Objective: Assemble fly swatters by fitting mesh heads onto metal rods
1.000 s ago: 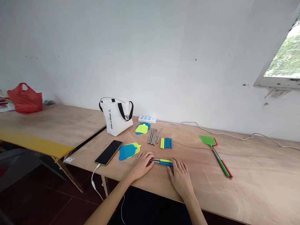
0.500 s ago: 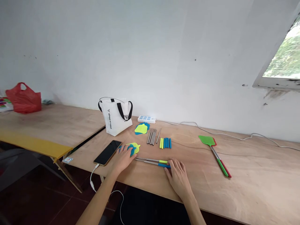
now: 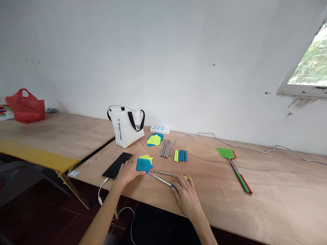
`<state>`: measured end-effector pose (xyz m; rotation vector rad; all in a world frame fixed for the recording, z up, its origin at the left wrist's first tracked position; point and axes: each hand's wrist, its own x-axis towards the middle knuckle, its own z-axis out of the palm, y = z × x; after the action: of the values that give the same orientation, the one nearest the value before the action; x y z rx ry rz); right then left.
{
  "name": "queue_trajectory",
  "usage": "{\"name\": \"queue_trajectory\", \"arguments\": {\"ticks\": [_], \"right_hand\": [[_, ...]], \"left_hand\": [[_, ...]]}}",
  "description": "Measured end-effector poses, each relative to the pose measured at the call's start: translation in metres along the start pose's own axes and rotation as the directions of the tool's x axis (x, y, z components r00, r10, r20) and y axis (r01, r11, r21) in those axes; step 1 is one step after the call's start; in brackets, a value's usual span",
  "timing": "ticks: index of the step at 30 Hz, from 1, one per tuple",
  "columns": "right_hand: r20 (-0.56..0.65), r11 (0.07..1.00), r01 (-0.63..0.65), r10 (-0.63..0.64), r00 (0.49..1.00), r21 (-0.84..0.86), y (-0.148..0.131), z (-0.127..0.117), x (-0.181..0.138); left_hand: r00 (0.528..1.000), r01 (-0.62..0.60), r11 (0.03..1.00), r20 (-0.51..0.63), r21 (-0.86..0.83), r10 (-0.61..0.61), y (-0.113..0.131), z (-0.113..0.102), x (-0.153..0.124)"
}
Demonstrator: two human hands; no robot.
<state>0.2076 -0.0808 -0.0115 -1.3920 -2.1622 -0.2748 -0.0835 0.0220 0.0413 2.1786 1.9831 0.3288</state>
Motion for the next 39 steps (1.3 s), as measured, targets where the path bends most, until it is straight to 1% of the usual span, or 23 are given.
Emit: {"name": "queue_trajectory", "arguments": {"ticks": [2, 4, 8, 10, 12, 14, 16, 17, 19, 21, 23, 24, 27, 31, 34, 39], "right_hand": [[-0.012, 1.0, -0.007, 0.007, 1.0, 0.025, 0.001, 0.002, 0.0], [-0.018, 0.998, -0.023, 0.024, 1.0, 0.061, 0.003, 0.002, 0.0], [-0.044, 0.992, -0.083, 0.088, 0.995, 0.092, 0.008, 0.001, -0.001], [-0.054, 0.993, -0.107, 0.11, 0.992, 0.058, 0.009, 0.001, -0.003], [-0.054, 0.994, -0.111, 0.112, 0.992, 0.014, 0.01, 0.0, -0.004], [-0.054, 0.994, -0.107, 0.106, 0.993, -0.016, 0.01, -0.002, -0.004], [-0.069, 0.993, -0.113, 0.111, 0.991, -0.028, 0.009, -0.004, -0.003], [-0.08, 0.992, -0.124, 0.121, 0.989, -0.033, 0.008, -0.005, -0.003], [-0.102, 0.987, -0.155, 0.15, 0.983, -0.039, 0.008, -0.007, -0.002], [-0.12, 0.983, -0.179, 0.173, 0.978, -0.037, 0.007, -0.007, -0.001], [-0.141, 0.98, -0.199, 0.195, 0.971, -0.015, 0.007, -0.005, -0.001], [-0.155, 0.977, -0.213, 0.211, 0.965, 0.002, 0.007, -0.005, -0.001], [-0.188, 0.965, -0.25, 0.26, 0.947, 0.076, 0.008, -0.003, -0.001], [-0.22, 0.95, -0.265, 0.297, 0.929, 0.165, 0.008, -0.006, 0.0], [-0.231, 0.942, -0.28, 0.318, 0.919, 0.184, 0.007, -0.007, 0.0], [-0.221, 0.942, -0.262, 0.306, 0.926, 0.209, 0.007, -0.006, 0.0]], "left_hand": [[1.0, 0.016, 1.0, -0.008, -0.015, -0.016, 0.001, -0.002, 0.0], [0.999, 0.037, 0.999, 0.012, -0.031, -0.037, 0.001, -0.004, 0.0], [0.998, 0.059, 0.996, 0.032, -0.071, -0.057, -0.004, -0.005, 0.003], [0.998, 0.056, 0.985, 0.007, -0.165, -0.055, -0.008, -0.005, 0.006], [0.998, 0.013, 0.946, -0.06, -0.325, -0.035, -0.009, -0.006, 0.009], [0.987, -0.083, 0.853, -0.158, -0.515, 0.001, -0.006, -0.008, 0.01], [0.973, -0.185, 0.696, -0.231, -0.694, 0.027, 0.001, -0.011, 0.009], [0.969, -0.215, 0.604, -0.246, -0.767, 0.032, 0.007, -0.012, 0.007], [0.97, -0.227, 0.42, -0.241, -0.879, 0.02, 0.019, -0.014, 0.003], [0.978, -0.199, 0.274, -0.209, -0.941, -0.006, 0.031, -0.012, -0.001], [0.983, -0.171, 0.178, -0.179, -0.969, -0.029, 0.042, -0.008, -0.004], [0.984, -0.167, 0.152, -0.174, -0.974, -0.037, 0.046, -0.005, -0.004], [0.979, -0.19, 0.122, -0.198, -0.974, -0.056, 0.053, 0.004, -0.003], [0.974, -0.216, 0.106, -0.222, -0.971, -0.05, 0.054, 0.01, 0.0], [0.98, -0.191, 0.067, -0.194, -0.979, -0.04, 0.055, 0.011, 0.0], [0.99, -0.138, 0.023, -0.138, -0.99, -0.001, 0.058, 0.013, 0.001]]}}
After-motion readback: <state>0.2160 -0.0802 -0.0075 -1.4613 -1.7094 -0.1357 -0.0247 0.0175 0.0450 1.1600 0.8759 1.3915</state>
